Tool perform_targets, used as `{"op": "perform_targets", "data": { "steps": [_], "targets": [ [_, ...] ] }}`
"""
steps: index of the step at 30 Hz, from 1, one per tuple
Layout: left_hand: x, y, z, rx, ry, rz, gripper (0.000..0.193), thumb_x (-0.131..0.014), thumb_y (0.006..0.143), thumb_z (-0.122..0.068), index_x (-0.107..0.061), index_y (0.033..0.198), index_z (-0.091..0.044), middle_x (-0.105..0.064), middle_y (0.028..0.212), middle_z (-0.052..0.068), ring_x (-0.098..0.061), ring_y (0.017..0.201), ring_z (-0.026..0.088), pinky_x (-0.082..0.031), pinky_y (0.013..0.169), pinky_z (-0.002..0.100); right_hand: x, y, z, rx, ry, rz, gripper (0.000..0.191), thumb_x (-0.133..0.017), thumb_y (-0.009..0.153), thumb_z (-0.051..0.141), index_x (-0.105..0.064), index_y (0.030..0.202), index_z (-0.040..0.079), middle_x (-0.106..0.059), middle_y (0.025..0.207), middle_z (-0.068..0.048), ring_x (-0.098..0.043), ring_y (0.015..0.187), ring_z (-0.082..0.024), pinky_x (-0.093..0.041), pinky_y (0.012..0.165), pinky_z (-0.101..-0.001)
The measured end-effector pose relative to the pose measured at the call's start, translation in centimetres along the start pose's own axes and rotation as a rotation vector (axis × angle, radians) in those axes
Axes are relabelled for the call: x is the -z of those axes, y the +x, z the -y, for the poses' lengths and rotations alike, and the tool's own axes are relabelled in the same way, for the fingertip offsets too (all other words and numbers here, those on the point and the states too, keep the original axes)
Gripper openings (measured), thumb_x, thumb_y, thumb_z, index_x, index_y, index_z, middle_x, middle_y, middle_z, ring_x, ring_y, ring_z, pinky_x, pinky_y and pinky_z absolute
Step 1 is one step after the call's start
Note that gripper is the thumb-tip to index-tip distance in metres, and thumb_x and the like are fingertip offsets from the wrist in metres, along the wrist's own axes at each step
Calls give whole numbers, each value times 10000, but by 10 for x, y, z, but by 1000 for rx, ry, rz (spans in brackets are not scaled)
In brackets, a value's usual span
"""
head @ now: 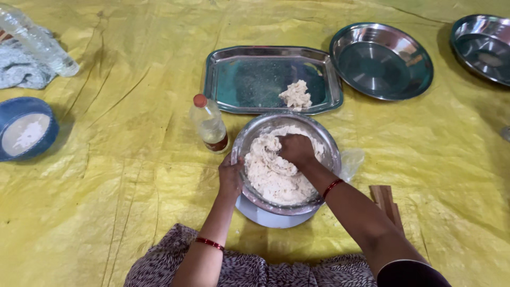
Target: The person kneads dough in a metal bowl, periodically adding oil from a bottle and transferring portions of dough to a nearby tray. The person uses both hands to mix and press the dough until it becomes more cohesive.
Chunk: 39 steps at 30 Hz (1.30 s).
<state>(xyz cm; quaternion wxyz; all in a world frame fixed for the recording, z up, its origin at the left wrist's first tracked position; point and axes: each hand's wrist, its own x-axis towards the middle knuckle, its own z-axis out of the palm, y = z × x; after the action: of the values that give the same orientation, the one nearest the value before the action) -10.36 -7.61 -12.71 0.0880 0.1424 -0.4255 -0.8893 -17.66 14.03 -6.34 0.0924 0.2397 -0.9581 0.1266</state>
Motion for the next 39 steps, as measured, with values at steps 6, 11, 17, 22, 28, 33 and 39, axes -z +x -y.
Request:
{"op": "perform_targets", "data": {
  "steps": [6, 11, 17, 22, 28, 33, 39],
  "targets": [
    [-11, -2, -4, 10, -4, -56, 261, -647, 886, 104, -708, 1134, 50, -706, 960, 40, -626, 851, 149, -509, 814, 284, 4, -31, 7, -86, -42, 70, 275, -671, 715, 248, -786, 934, 127, -744, 894, -115, -720, 856, -328, -584, 805, -452],
    [-21, -7, -13, 61, -71, 20, 279, -635, 903, 58, -695, 1174, 41, -722, 967, 20, -626, 850, 138, -514, 826, 277, 77, -43, 33, -166, 74, 296, 646, -724, 660, 227, -686, 1300, 145, -703, 955, -217, -690, 924, -381, -553, 831, -481],
    [-24, -5, -10, 42, 12, -48, 259, -675, 905, 61, -717, 1158, 33, -679, 929, 3, -576, 826, 111, -480, 800, 272, 140, -61, 42, 28, 29, 318, 651, -683, 651, 99, -696, 1297, 170, -734, 1008, -191, -690, 975, -358, -551, 887, -461],
    [-26, -2, -9, 90, -43, -44, 212, -665, 908, 58, -715, 1110, 21, -680, 913, 9, -579, 808, 120, -488, 779, 291, 133, -74, 22, 102, 96, 282, 724, -543, 690, -67, -688, 1341, 215, -738, 1141, -109, -715, 862, -326, -560, 803, -463],
    [-19, -3, -5, 22, 30, 2, 205, -680, 926, 56, -714, 1127, 42, -683, 949, 21, -582, 846, 126, -486, 806, 288, 132, -67, -8, 288, -253, 331, 606, -676, 814, 192, -601, 1405, 304, -657, 1281, -79, -690, 1047, -271, -583, 828, -453],
    [-9, 1, 3, 99, -65, 45, 314, -645, 915, 57, -664, 1226, 11, -709, 1034, 43, -639, 899, 149, -527, 843, 309, 102, -49, 9, 853, 32, 34, 853, -813, 659, 464, -534, 1442, 277, -401, 1561, -164, -540, 1312, -396, -450, 1043, -637],
    [3, -1, 11, 74, 19, 3, 385, -588, 918, 76, -665, 1288, 3, -727, 1109, 47, -650, 957, 136, -517, 885, 269, 24, -41, 24, 694, 171, 31, 532, -824, 713, 408, -711, 1208, 248, -610, 1367, -96, -529, 1314, -390, -518, 968, -507]
  ]
}}
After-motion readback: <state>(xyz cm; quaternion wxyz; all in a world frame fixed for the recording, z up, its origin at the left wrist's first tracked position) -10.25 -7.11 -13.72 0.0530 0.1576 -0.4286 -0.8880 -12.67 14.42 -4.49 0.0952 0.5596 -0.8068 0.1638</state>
